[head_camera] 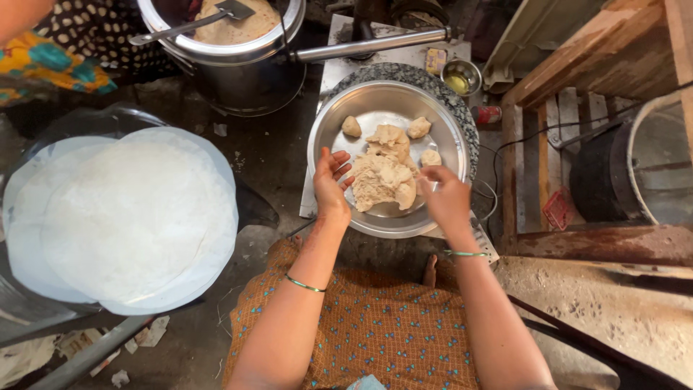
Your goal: The person sits on the floor and tears pieces from a large mass of dough, rolling each piece between the palms into a ball and placing the balls on a metal tray, gradually filling the tray with dough balls.
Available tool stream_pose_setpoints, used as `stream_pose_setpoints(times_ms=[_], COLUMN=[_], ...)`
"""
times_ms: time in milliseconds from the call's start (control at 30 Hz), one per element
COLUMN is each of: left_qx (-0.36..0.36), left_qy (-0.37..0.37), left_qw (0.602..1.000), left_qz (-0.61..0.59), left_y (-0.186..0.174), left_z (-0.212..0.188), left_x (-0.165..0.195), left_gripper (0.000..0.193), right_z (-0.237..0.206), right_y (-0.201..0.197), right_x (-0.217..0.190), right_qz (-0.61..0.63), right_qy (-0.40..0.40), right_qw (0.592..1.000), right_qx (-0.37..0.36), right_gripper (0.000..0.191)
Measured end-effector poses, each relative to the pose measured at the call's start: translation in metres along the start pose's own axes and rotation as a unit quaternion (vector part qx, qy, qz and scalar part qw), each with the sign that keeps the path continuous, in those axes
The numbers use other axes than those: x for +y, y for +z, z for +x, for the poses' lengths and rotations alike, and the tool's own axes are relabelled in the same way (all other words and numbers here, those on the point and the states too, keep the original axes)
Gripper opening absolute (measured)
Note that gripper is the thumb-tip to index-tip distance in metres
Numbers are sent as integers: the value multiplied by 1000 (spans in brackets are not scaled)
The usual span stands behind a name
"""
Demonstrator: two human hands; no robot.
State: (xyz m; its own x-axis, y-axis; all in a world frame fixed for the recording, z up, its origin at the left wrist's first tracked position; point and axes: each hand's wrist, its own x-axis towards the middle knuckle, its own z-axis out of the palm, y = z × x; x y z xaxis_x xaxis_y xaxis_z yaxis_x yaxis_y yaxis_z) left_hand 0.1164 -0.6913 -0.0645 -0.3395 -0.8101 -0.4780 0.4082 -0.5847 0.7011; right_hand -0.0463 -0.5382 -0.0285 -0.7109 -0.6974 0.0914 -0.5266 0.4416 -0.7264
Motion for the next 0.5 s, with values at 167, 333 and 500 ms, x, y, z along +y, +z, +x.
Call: stream_pose_setpoints(times_ms=[167,333,500], left_qx=[30,-5,-15], left_qy=[83,77,-69], left_qw=[996,994,991], left_qz=[23,84,115], left_y=[1,5,7], left_z=[9,9,-3], left_x=[-20,-31,-18], left_gripper=[37,33,54], right_z=[-18,-20,-28], right_y=[45,68,79], right_x=[-34,-45,-57], right_qz=[-249,-253,-241], right_qy=[-156,-182,-313], right_qw=[956,949,918], right_qx=[-9,35,38], right_gripper=[85,69,36])
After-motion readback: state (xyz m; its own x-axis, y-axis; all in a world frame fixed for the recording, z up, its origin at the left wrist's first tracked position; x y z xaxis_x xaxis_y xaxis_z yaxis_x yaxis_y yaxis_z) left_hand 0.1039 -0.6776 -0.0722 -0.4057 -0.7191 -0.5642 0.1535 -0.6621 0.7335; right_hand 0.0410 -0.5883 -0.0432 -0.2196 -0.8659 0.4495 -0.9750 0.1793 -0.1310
